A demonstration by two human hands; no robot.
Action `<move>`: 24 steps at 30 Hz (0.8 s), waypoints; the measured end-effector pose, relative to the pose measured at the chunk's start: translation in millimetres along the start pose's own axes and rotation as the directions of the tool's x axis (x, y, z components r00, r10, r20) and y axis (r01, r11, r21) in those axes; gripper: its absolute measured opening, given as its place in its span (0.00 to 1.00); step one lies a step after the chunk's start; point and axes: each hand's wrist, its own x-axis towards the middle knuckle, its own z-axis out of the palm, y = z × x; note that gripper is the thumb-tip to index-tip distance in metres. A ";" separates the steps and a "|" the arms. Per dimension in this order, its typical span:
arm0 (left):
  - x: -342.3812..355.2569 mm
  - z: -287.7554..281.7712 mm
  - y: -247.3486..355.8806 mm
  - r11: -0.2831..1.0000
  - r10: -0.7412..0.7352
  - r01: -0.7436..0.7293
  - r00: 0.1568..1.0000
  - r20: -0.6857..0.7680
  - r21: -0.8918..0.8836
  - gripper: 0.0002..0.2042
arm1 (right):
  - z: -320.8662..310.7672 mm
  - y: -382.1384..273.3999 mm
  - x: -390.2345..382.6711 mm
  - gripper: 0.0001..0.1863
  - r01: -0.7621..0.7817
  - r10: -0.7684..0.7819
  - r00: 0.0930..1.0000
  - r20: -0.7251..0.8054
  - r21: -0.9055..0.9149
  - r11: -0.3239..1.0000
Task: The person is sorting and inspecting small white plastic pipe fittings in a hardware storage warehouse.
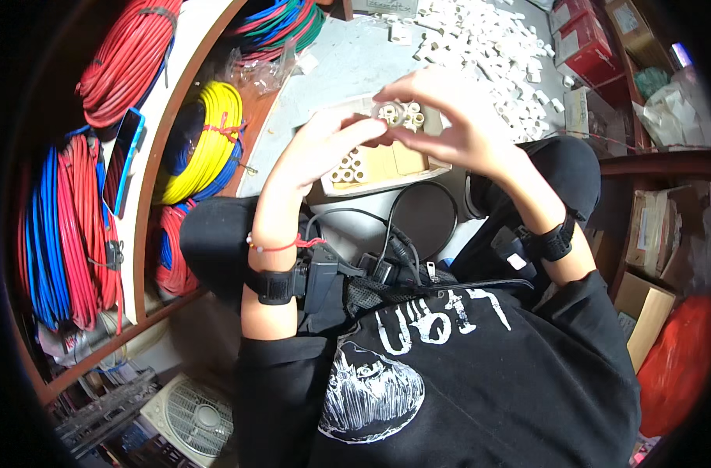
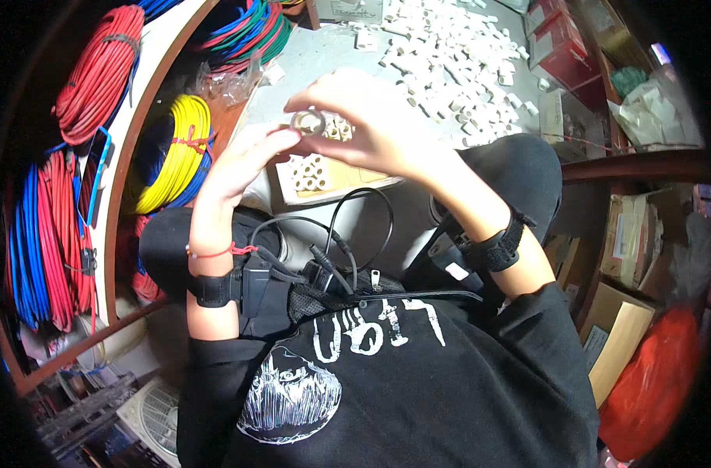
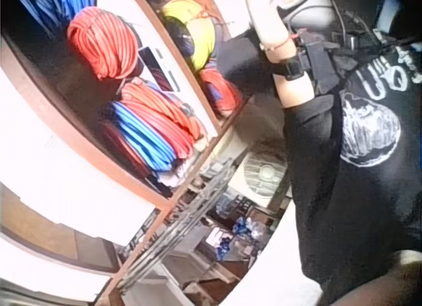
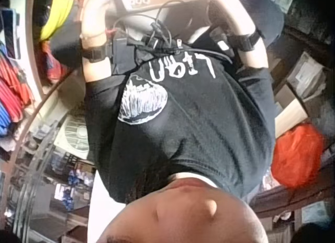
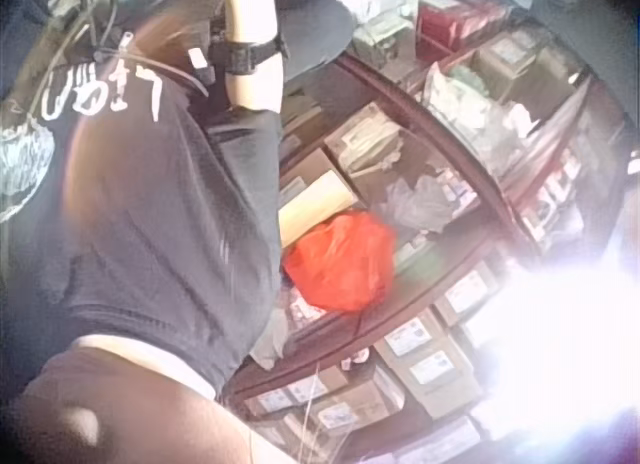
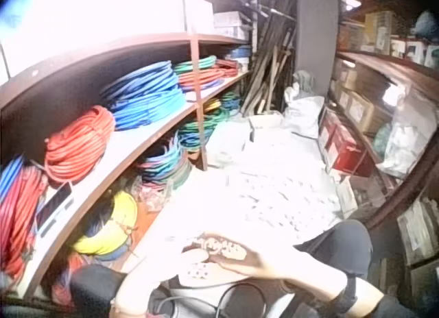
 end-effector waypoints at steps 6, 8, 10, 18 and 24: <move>6.4 0.4 -2.7 1.000 -0.014 0.012 0.965 -0.261 -0.009 0.15 | 16.2 57.3 11.5 0.18 -0.047 0.032 0.989 0.147 0.096 0.994; 4.1 -13.2 -10.3 0.997 0.029 -0.005 0.947 -0.319 0.076 0.17 | 35.4 88.4 14.7 0.17 -0.137 0.123 0.970 0.209 0.057 0.989; 10.9 -11.4 -13.2 0.995 0.094 -0.072 0.871 -0.482 0.064 0.17 | 56.6 130.8 -5.1 0.18 -0.265 0.262 0.934 0.244 -0.018 0.964; -17.9 -14.2 -10.6 0.980 0.198 -0.180 0.863 -0.465 0.082 0.11 | 136.9 164.5 -94.7 0.20 -0.457 0.562 0.735 0.378 -0.336 0.824; -6.8 -4.7 3.3 0.983 0.161 -0.182 0.885 -0.437 -0.006 0.10 | 131.8 185.0 -145.2 0.19 -0.400 0.638 0.718 0.279 -0.584 0.706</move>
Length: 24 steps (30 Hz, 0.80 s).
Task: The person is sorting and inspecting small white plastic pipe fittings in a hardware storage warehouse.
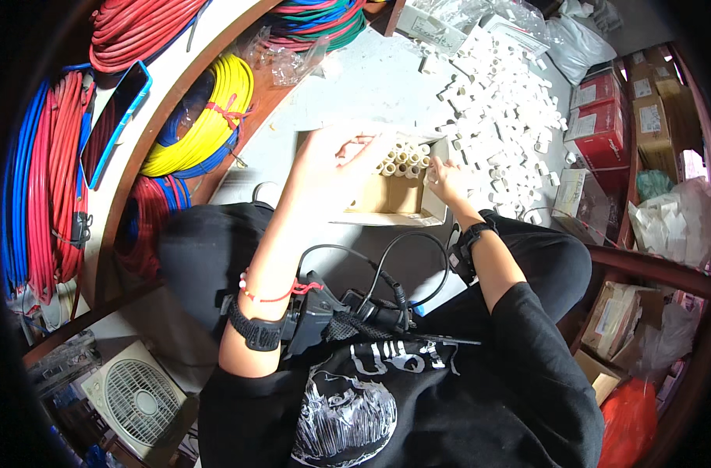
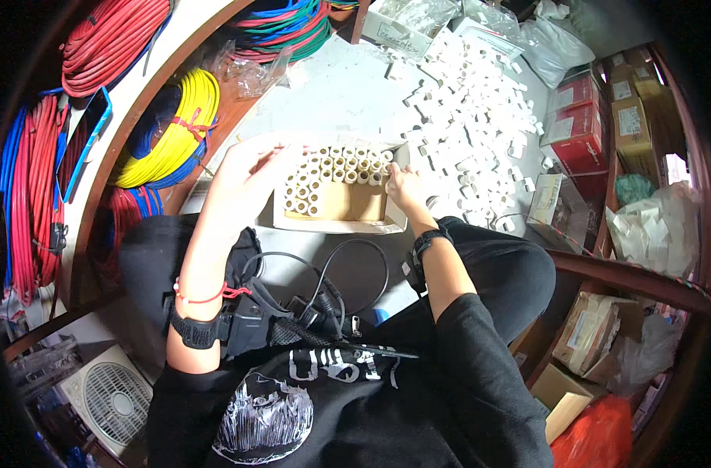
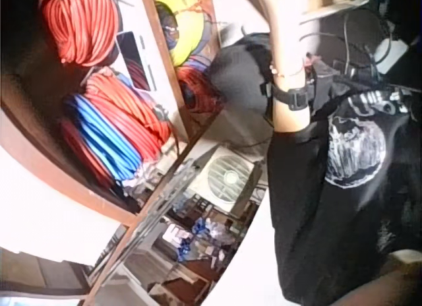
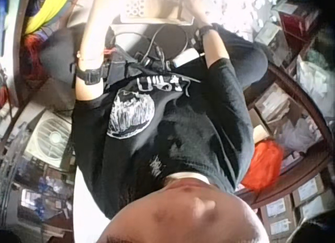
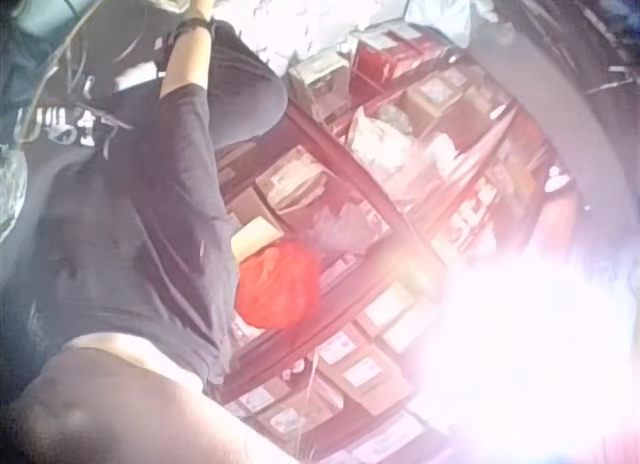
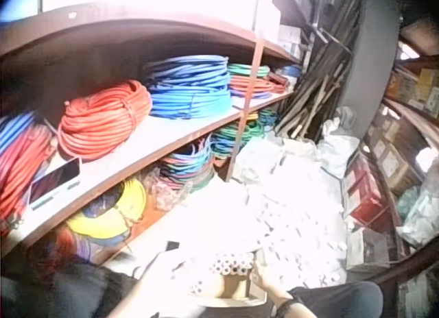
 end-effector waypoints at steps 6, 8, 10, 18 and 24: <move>-4.6 -7.6 -10.2 0.992 -0.092 0.095 0.995 0.037 -0.079 0.11 | 18.4 -4.8 12.0 0.16 -0.036 0.038 0.999 0.017 -0.121 0.992; -4.9 -11.8 -7.7 0.984 -0.170 0.171 0.985 0.017 -0.045 0.11 | 22.8 -4.6 14.0 0.16 -0.039 0.041 0.999 0.010 -0.141 0.989; -5.7 -17.9 -10.0 0.981 -0.188 0.188 0.982 0.007 -0.051 0.11 | 24.7 -4.0 17.2 0.16 -0.051 0.054 0.998 0.018 -0.135 0.989; -6.8 -21.4 -7.2 0.971 -0.240 0.240 0.971 0.019 -0.002 0.12 | 28.7 -0.9 24.3 0.17 -0.077 0.082 0.996 0.042 -0.104 0.992; -6.8 -20.4 -8.4 0.971 -0.238 0.238 0.971 0.031 -0.018 0.12 | 19.1 -4.1 21.5 0.18 -0.040 0.048 0.997 0.064 -0.126 0.991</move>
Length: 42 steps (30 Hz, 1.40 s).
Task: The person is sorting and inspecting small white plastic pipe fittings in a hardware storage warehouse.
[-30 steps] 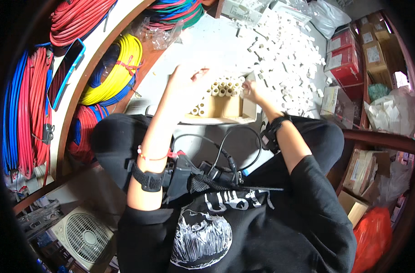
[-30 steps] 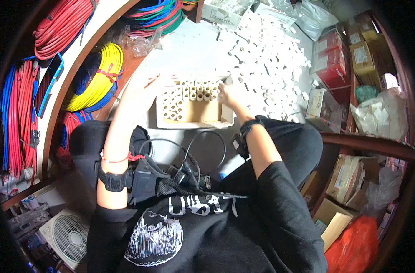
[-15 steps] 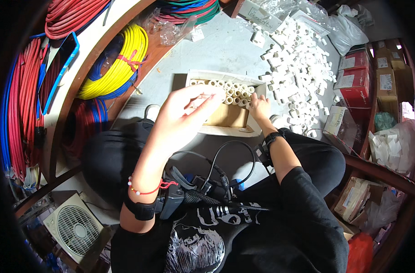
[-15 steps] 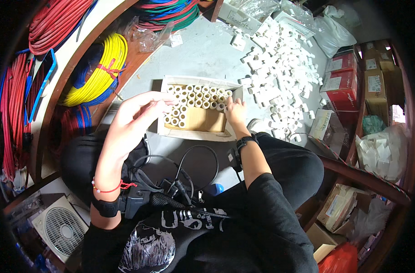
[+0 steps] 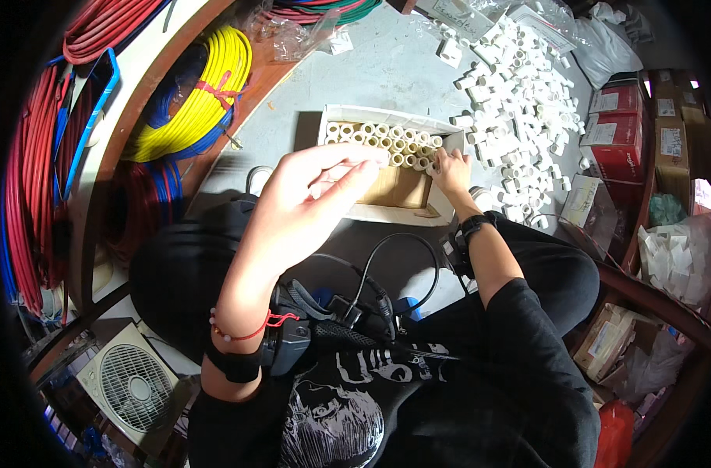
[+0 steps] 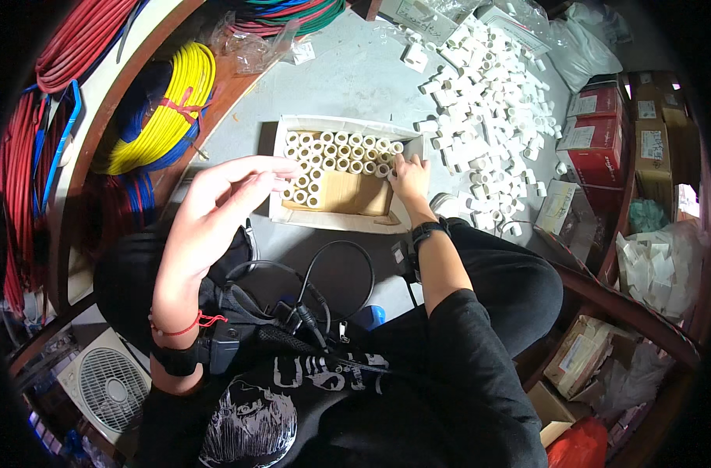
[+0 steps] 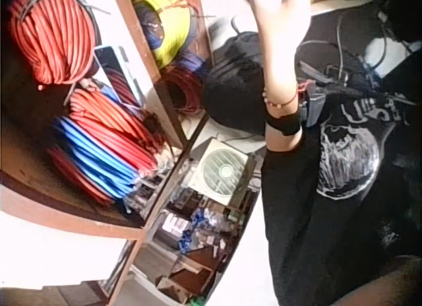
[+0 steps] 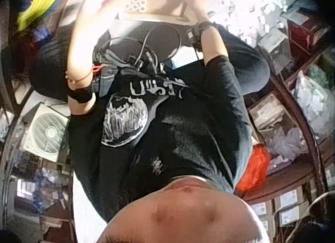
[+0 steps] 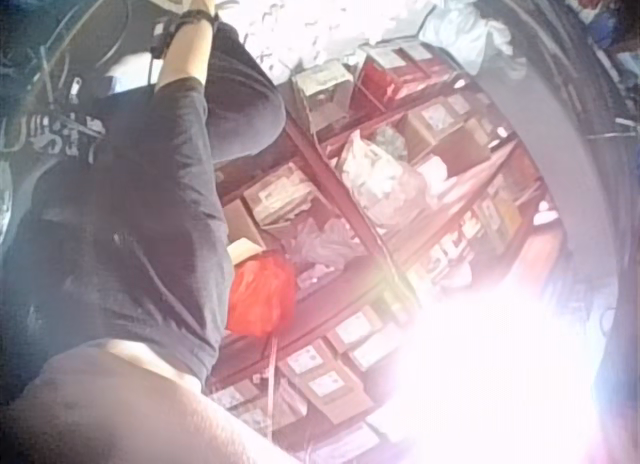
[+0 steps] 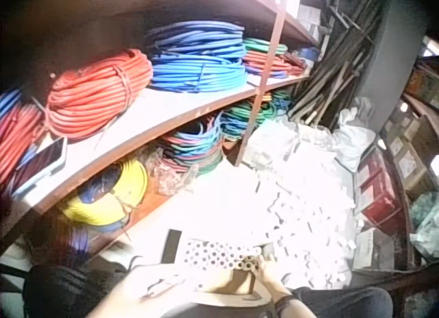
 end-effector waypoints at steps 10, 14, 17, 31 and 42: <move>-1.0 0.4 0.4 0.999 -0.039 0.039 0.999 -0.007 0.019 0.11 | 2.0 -1.2 0.4 0.14 -0.021 0.025 0.998 0.060 -0.060 0.998; 0.3 0.6 -1.0 1.000 -0.009 0.009 1.000 0.006 -0.003 0.11 | 12.4 -0.5 0.8 0.12 -0.011 0.010 1.000 -0.024 -0.038 0.999; 1.0 -0.5 -1.5 1.000 -0.010 0.010 1.000 0.005 0.012 0.11 | 11.7 -3.0 -1.1 0.10 0.009 -0.012 0.998 -0.066 -0.042 0.999; 2.1 2.4 -2.1 0.998 0.048 -0.045 0.997 0.057 -0.047 0.12 | -1.3 -3.6 -15.9 0.33 -0.198 0.220 0.959 -0.177 0.133 0.971; 2.1 2.3 2.9 0.998 0.056 -0.057 0.997 0.044 0.008 0.13 | 22.8 9.1 -33.4 0.43 -0.528 0.600 0.800 0.007 0.486 0.697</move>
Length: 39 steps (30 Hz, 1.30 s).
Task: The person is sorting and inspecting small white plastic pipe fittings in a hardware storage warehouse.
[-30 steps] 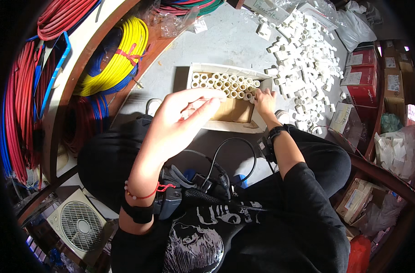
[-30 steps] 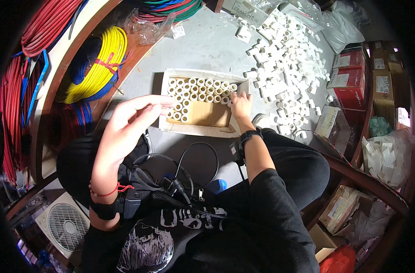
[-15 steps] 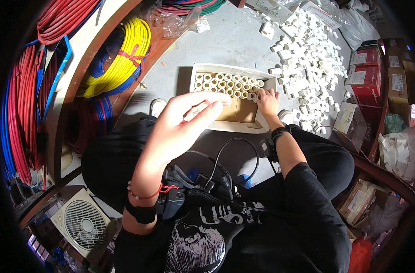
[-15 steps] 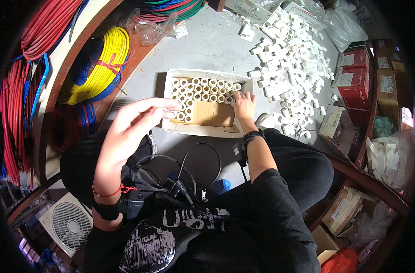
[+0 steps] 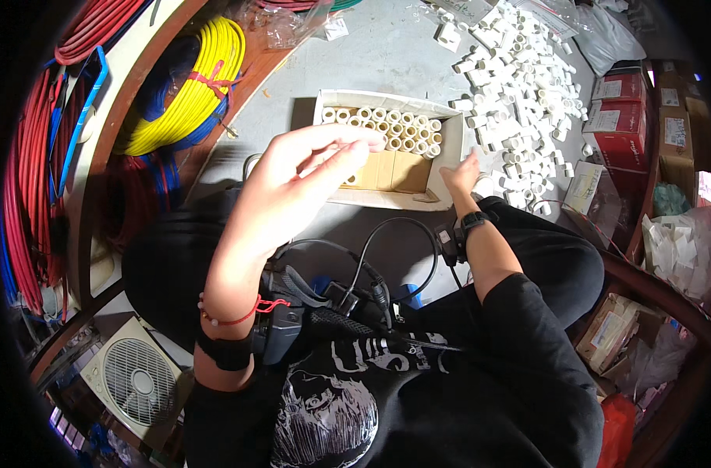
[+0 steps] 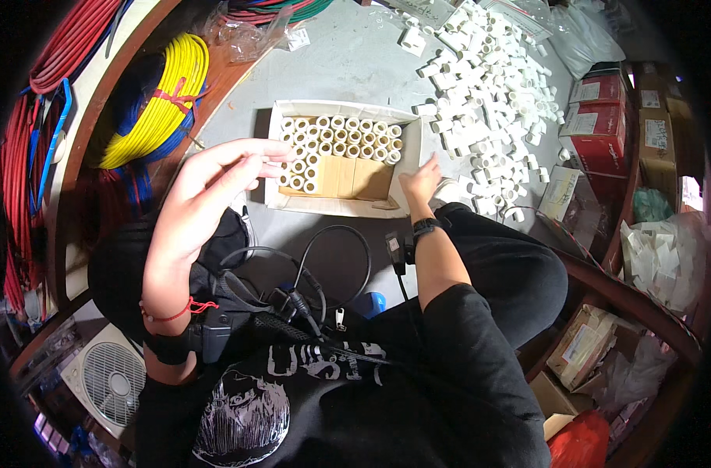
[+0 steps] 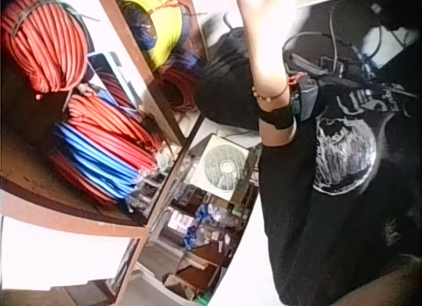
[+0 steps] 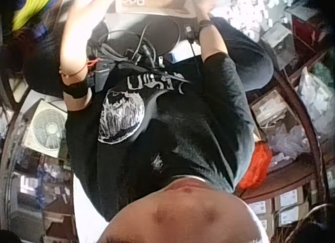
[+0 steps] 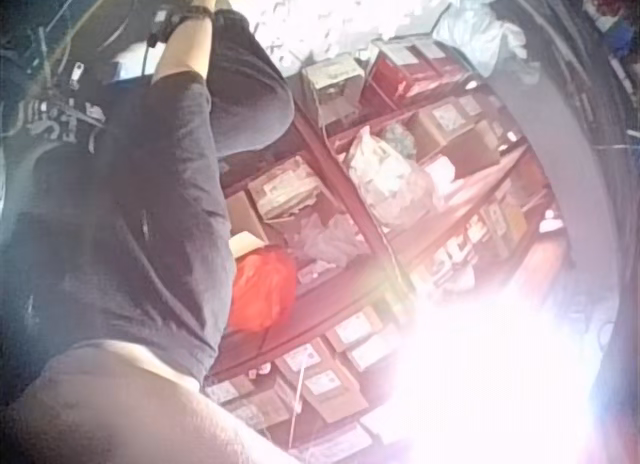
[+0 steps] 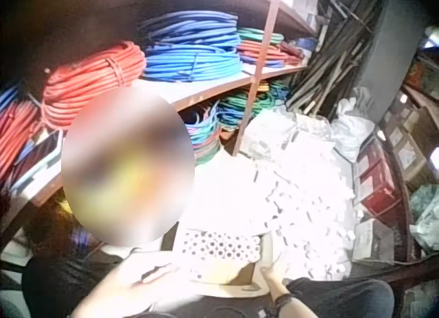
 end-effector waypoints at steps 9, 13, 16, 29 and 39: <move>0.1 -0.3 -2.5 1.000 -0.013 0.013 1.000 0.020 0.006 0.14 | 17.6 4.3 2.9 0.20 0.051 -0.051 0.999 -0.014 0.018 0.999; -0.9 -1.4 -1.5 0.999 -0.021 0.020 1.000 0.019 0.033 0.14 | 18.9 3.7 1.3 0.19 0.108 -0.109 0.992 -0.060 -0.022 0.994; -0.1 -2.0 -7.8 1.000 -0.002 0.001 1.000 0.031 0.017 0.14 | 19.5 4.6 1.5 0.19 0.083 -0.083 0.995 -0.048 -0.015 0.996; 0.3 -4.4 -8.9 1.000 -0.006 0.006 1.000 0.001 0.014 0.14 | -14.3 -33.1 -7.3 0.30 0.277 -0.353 0.891 -0.285 -0.274 0.921; 1.6 -3.3 -9.2 1.000 0.002 -0.002 1.000 0.015 0.003 0.13 | 2.0 -25.7 6.0 0.11 0.478 -0.472 0.867 0.160 -0.537 0.695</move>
